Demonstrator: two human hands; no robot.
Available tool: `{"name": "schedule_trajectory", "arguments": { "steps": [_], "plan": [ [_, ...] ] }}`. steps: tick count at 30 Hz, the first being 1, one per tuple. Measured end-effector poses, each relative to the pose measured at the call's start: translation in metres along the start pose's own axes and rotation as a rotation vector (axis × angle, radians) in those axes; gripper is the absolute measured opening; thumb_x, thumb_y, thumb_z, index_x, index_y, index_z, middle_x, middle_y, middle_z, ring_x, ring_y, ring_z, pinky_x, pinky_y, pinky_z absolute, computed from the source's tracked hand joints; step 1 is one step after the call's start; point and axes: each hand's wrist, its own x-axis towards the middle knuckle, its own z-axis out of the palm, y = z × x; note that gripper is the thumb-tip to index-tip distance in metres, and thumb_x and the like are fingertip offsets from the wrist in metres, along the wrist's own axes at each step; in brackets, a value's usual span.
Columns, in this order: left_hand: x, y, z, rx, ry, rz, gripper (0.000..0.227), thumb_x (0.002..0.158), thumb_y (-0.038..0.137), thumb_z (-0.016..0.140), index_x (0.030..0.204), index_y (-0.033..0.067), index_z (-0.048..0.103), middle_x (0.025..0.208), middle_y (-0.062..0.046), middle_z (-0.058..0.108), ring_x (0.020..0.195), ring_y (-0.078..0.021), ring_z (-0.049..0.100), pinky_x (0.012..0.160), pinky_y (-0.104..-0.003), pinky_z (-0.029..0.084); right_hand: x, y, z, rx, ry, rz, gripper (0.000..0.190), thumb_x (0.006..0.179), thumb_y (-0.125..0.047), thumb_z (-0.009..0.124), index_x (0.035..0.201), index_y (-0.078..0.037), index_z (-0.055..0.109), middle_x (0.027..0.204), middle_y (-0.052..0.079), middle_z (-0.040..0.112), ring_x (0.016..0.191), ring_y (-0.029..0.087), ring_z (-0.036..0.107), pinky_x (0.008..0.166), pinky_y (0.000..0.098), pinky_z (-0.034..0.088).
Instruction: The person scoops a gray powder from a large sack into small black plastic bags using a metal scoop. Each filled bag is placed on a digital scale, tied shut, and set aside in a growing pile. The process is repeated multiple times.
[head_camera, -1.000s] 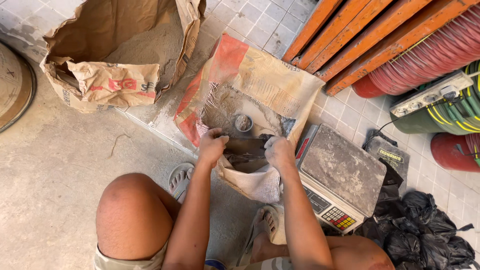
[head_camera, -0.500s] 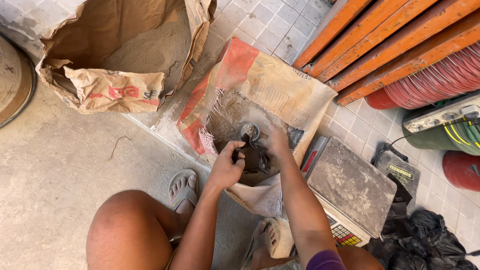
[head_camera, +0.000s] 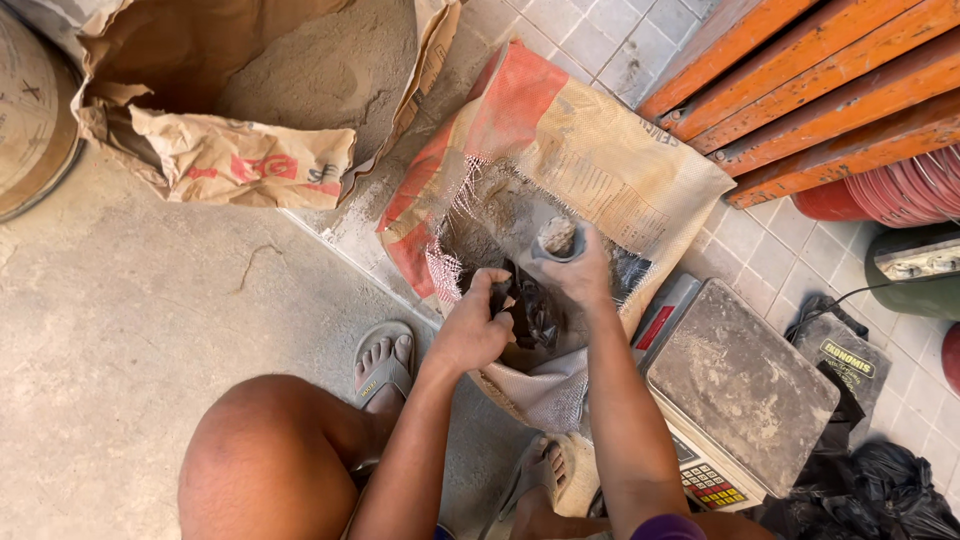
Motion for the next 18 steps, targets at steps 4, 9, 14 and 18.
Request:
{"name": "schedule_trajectory", "arguments": {
  "steps": [4,9,14,18],
  "plan": [
    [0.009,-0.014,0.003,-0.227,0.106,-0.019,0.041,0.079,0.000,0.041,0.119,-0.0005,0.033,0.089,-0.020,0.055,0.057,-0.0206,0.061,0.053,-0.030,0.054,-0.017,-0.017,-0.016,0.121,0.063,-0.244,0.073,0.046,-0.013,0.087,0.110,-0.008,0.052,0.096,0.010,0.059,0.092,0.019,0.054,0.081,0.0335,0.041],
    [0.008,-0.024,-0.001,-0.469,0.340,0.012,0.048,0.078,0.007,0.050,0.121,-0.0053,0.036,0.083,-0.021,0.051,0.048,-0.0200,0.059,0.039,-0.030,0.047,-0.080,-0.079,-0.017,0.346,-0.083,-0.194,0.080,0.045,-0.002,0.086,0.113,0.004,0.045,0.097,0.023,0.054,0.095,0.032,0.053,0.083,0.0454,0.045],
    [0.021,-0.058,-0.006,-0.366,0.348,-0.002,0.041,0.082,0.013,0.046,0.121,-0.0004,0.040,0.079,-0.016,0.058,0.054,-0.0207,0.059,0.044,-0.030,0.046,-0.105,-0.053,0.034,0.346,0.030,-0.018,0.072,0.038,0.000,0.086,0.103,-0.001,0.055,0.083,0.009,0.060,0.080,0.018,0.057,0.066,0.0309,0.047],
    [0.000,-0.032,-0.018,-0.142,0.300,-0.059,0.044,0.081,0.021,0.051,0.123,0.0134,0.045,0.090,-0.017,0.062,0.093,-0.0367,0.060,0.080,-0.044,0.046,-0.123,-0.073,0.032,-0.283,-0.072,0.089,0.074,0.048,-0.030,0.080,0.111,-0.010,0.046,0.101,0.018,0.058,0.100,0.036,0.056,0.077,0.0457,0.045]
  ]
}}
